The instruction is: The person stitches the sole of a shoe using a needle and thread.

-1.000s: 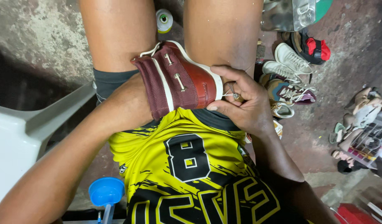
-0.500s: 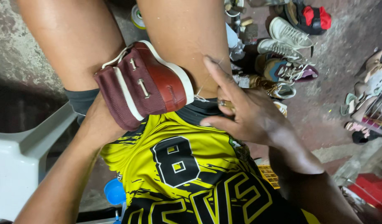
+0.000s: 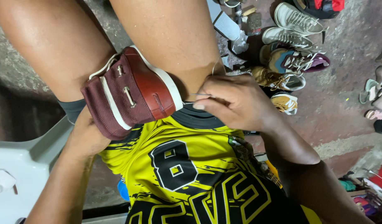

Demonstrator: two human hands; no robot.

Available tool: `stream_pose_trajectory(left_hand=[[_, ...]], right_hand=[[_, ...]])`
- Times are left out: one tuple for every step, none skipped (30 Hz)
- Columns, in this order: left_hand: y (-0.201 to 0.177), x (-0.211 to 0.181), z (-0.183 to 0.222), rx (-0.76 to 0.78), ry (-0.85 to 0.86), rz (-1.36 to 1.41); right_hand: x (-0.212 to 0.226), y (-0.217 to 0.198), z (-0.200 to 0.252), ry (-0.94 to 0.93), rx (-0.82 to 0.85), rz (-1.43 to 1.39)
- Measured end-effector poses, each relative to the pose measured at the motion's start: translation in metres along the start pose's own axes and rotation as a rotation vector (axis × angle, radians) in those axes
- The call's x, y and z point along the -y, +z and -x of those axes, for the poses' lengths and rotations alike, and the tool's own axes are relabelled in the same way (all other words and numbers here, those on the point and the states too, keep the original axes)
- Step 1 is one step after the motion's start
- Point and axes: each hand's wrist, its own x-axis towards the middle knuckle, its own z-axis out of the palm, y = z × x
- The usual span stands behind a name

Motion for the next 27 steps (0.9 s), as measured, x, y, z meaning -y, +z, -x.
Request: stream_pose_trajectory(left_hand=[[-0.006, -0.005, 0.001, 0.026, 0.036, -0.240], [-0.008, -0.011, 0.001, 0.051, 0.069, -0.480], [-0.006, -0.015, -0.002, 0.079, 0.162, -0.614], [-0.004, -0.019, -0.005, 0.110, 0.255, -0.748], [-0.002, -0.023, -0.007, 0.143, 0.350, -0.881], [0.000, -0.027, -0.008, 0.131, 0.346, -0.887], [0.003, -0.031, -0.007, 0.119, 0.342, -0.893], [0.005, -0.033, -0.006, 0.106, 0.335, -0.897], [0.006, -0.035, -0.006, 0.105, 0.326, -0.913], [0.007, -0.036, -0.007, 0.107, 0.318, -0.929], [0.007, -0.036, -0.007, 0.108, 0.310, -0.944], [0.007, -0.035, -0.006, 0.092, 0.282, -0.899], [0.008, -0.032, -0.005, 0.075, 0.255, -0.854], [0.009, -0.029, -0.004, 0.058, 0.228, -0.808], [0.009, -0.025, -0.001, 0.046, 0.271, -0.853], [0.009, -0.022, 0.002, 0.033, 0.318, -0.898], [0.008, -0.018, 0.003, 0.021, 0.365, -0.944], [0.007, -0.014, 0.004, 0.033, 0.394, -1.052], [0.006, -0.010, 0.005, 0.046, 0.424, -1.161], [0.004, -0.006, 0.005, 0.056, 0.456, -1.270], [0.003, -0.003, 0.006, 0.066, 0.447, -1.249], [0.002, 0.000, 0.007, 0.076, 0.433, -1.228], [0.001, 0.003, 0.008, 0.086, 0.420, -1.207], [0.000, 0.004, 0.009, 0.086, 0.410, -1.176], [-0.001, 0.004, 0.010, 0.086, 0.399, -1.146], [-0.001, 0.004, 0.009, 0.090, 0.396, -1.116], [0.000, 0.003, 0.012, 0.069, 0.356, -0.989]], right_hand=[[-0.005, -0.004, 0.001, -0.008, 0.001, -0.026], [-0.010, -0.006, 0.001, -0.105, -0.042, -0.130], [-0.014, -0.007, 0.000, -0.202, -0.086, -0.235], [-0.016, -0.007, 0.000, -0.300, -0.132, -0.340], [-0.016, -0.005, 0.000, -0.297, -0.147, -0.562], [-0.014, -0.003, -0.002, -0.296, -0.160, -0.784], [-0.013, 0.001, -0.004, -0.291, -0.171, -1.007], [-0.012, 0.004, -0.008, -0.319, -0.154, -1.110], [-0.011, 0.008, -0.011, -0.346, -0.136, -1.213], [-0.011, 0.011, -0.014, -0.373, -0.120, -1.316], [-0.010, 0.016, -0.018, -0.407, -0.088, -1.389], [-0.009, 0.021, -0.020, -0.440, -0.053, -1.462], [-0.008, 0.025, -0.022, -0.472, -0.017, -1.535], [-0.007, 0.027, -0.022, -0.455, -0.006, -1.514], [-0.004, 0.030, -0.021, -0.438, 0.005, -1.492], [-0.001, 0.031, -0.021, -0.425, 0.016, -1.468], [0.001, 0.030, -0.020, -0.375, 0.034, -1.423], [0.004, 0.028, -0.016, -0.318, 0.051, -1.379], [0.007, 0.027, -0.015, -0.271, 0.059, -1.361], [0.008, 0.026, -0.015, -0.232, 0.070, -1.342], [0.009, 0.026, -0.017, -0.204, 0.074, -1.350], [0.010, 0.027, -0.018, -0.173, 0.080, -1.360], [0.010, 0.029, -0.018, -0.150, 0.069, -1.386], [0.011, 0.031, -0.017, -0.121, 0.056, -1.417], [0.011, 0.034, -0.017, -0.091, 0.043, -1.447], [0.010, 0.036, -0.017, -0.085, 0.024, -1.500], [0.009, 0.038, -0.018, -0.078, 0.004, -1.552]])
